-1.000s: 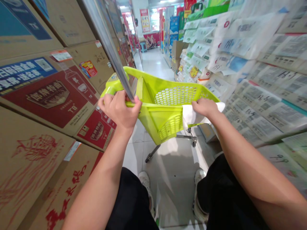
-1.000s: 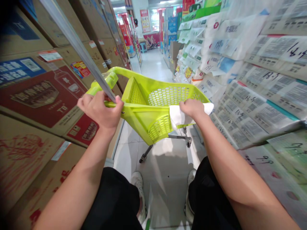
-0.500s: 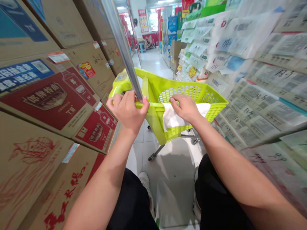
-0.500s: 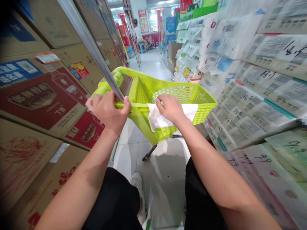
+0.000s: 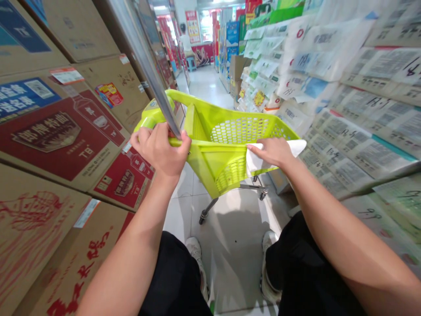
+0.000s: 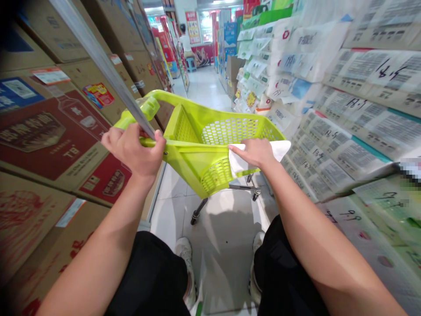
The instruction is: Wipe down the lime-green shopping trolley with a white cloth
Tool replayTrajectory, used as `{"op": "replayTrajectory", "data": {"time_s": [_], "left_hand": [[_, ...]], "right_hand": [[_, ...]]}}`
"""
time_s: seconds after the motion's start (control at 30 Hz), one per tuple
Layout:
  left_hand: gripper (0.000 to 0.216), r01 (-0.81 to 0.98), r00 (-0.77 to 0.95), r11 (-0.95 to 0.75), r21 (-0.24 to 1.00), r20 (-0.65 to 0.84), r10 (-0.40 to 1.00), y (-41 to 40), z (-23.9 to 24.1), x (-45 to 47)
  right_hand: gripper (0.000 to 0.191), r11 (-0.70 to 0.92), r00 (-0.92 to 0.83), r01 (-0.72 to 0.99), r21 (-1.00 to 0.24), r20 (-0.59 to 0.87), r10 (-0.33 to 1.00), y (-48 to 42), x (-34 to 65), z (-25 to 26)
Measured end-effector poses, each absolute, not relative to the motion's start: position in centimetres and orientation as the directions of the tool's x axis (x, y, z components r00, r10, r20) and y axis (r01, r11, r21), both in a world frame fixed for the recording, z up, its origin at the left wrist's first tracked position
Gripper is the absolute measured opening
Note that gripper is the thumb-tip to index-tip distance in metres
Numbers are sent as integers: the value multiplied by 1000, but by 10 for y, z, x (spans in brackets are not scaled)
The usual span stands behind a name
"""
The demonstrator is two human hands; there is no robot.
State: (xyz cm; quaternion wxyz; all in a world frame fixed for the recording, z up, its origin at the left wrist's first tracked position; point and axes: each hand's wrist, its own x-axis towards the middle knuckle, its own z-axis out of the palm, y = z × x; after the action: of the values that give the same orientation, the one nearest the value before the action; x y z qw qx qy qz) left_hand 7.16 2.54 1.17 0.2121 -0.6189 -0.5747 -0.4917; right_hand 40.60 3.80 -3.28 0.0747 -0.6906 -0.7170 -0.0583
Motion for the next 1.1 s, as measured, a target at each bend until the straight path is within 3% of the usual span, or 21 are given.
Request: {"op": "replayTrajectory", "data": {"time_s": [0.4, 0.6, 0.83, 0.97, 1.1], "left_hand": [[23, 923, -153, -234, 307, 847, 509, 20, 9, 82], [25, 912, -85, -282, 298, 811, 579, 26, 11, 63], [23, 915, -111, -264, 307, 818, 564, 29, 11, 59], [20, 901, -198, -238, 364, 830, 522, 25, 10, 73], [16, 874, -232, -247, 418, 807, 543, 13, 12, 92]], "right_hand": [[88, 270, -220, 956, -111, 333, 917, 31, 307, -17], [76, 228, -200, 971, -72, 282, 938, 40, 340, -27], [70, 145, -133, 989, -28, 255, 958, 43, 403, -40], [70, 136, -118, 989, -54, 255, 960, 42, 397, -38], [72, 233, -189, 964, -130, 280, 941, 39, 348, -25]]}}
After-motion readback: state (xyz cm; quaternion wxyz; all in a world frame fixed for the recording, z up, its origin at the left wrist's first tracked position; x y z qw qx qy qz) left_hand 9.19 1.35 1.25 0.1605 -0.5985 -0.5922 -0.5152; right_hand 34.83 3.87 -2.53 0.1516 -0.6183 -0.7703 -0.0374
